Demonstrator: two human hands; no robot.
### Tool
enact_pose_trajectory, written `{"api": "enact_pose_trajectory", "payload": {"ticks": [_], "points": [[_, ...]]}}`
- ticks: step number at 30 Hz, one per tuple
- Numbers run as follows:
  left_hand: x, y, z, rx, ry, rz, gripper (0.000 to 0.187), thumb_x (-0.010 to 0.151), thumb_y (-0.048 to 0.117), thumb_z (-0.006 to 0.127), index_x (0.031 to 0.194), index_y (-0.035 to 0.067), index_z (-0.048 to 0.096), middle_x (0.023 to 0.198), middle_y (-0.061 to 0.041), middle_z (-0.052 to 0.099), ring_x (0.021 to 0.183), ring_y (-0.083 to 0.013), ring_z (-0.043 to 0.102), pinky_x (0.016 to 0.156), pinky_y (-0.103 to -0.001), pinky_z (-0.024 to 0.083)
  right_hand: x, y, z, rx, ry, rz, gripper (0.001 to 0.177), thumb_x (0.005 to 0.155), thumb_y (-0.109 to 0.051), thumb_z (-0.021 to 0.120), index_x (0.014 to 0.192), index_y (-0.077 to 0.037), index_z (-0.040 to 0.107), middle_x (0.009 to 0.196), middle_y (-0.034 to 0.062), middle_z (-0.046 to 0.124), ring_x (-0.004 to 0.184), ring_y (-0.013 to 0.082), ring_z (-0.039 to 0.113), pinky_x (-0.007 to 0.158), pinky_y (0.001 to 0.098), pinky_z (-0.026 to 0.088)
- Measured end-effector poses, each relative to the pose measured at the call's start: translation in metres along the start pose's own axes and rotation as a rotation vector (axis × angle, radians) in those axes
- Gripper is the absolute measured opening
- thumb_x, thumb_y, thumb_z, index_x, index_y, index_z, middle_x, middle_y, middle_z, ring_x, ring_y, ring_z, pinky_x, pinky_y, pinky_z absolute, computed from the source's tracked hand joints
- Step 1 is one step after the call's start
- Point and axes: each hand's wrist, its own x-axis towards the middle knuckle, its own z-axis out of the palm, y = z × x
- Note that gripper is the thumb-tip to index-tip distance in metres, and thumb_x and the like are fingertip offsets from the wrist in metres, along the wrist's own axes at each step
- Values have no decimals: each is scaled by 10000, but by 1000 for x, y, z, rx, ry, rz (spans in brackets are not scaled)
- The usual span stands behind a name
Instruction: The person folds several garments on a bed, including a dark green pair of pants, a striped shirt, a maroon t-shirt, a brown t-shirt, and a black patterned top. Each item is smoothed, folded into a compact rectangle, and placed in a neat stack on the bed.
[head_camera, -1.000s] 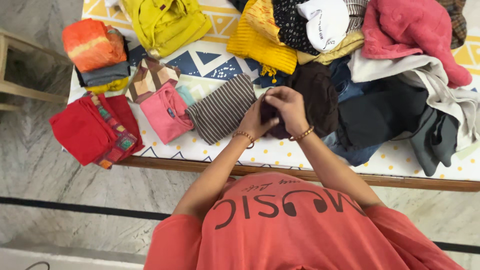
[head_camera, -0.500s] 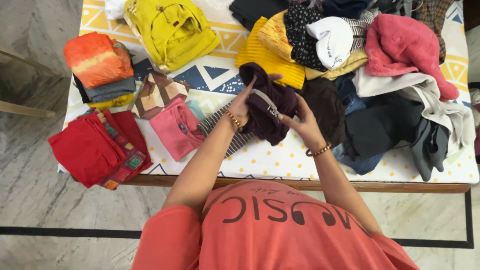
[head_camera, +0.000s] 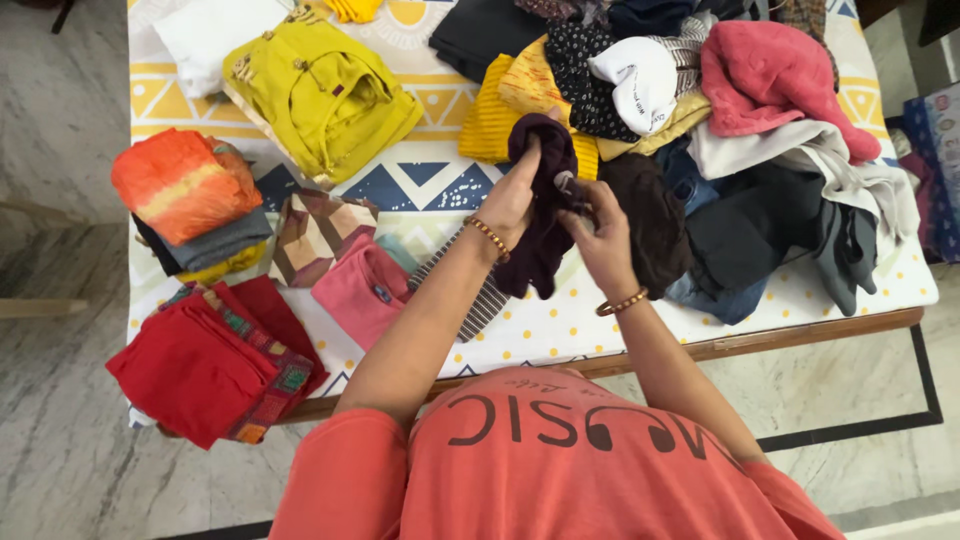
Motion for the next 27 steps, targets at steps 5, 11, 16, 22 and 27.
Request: {"api": "enact_pose_trajectory", "payload": {"ticks": [5,11,16,22,27], "points": [[-4,24,-15,144,-24,-64,553,1103,437,418,1576,151,426,1370,-19,598,1234,-135,593,1065,-321,488,22,8,-33,273,-18,249,206,965,-5,717,1161,36,671,1050,-2,728,929,59,658,857,236,543],[1,41,-3,968,78,459,606,1040,408,664,1497,54,483,1483,-103,580,1392,-210,540,1179,-351,416,60,-24,-63,-102,-23,144,177,984,-75,755,1126,14,699,969,26,730,863,46,604,785,242,518],[-1,42,44,1515,-3,542,582,882,410,771,1342,100,595,1220,-139,689,1157,-294,643,965,-393,499,84,-47,-71,-470,-234,-289,232,886,-39,774,1107,7,722,984,88,713,912,69,638,806,266,514],[16,42,80,1735,174,536,268,931,405,721,1031,157,742,902,-105,746,838,-330,709,694,-440,545,92,-36,-95,-224,-282,51,237,874,-125,833,1046,-27,703,875,-1,700,770,35,582,708,228,490],[21,45,80,1719,266,621,307,955,406,677,1060,123,735,867,-128,733,801,-336,702,670,-431,536,89,7,-117,-176,-345,55,264,900,-127,839,1067,-8,672,878,-25,639,804,28,528,722,224,479]]}}
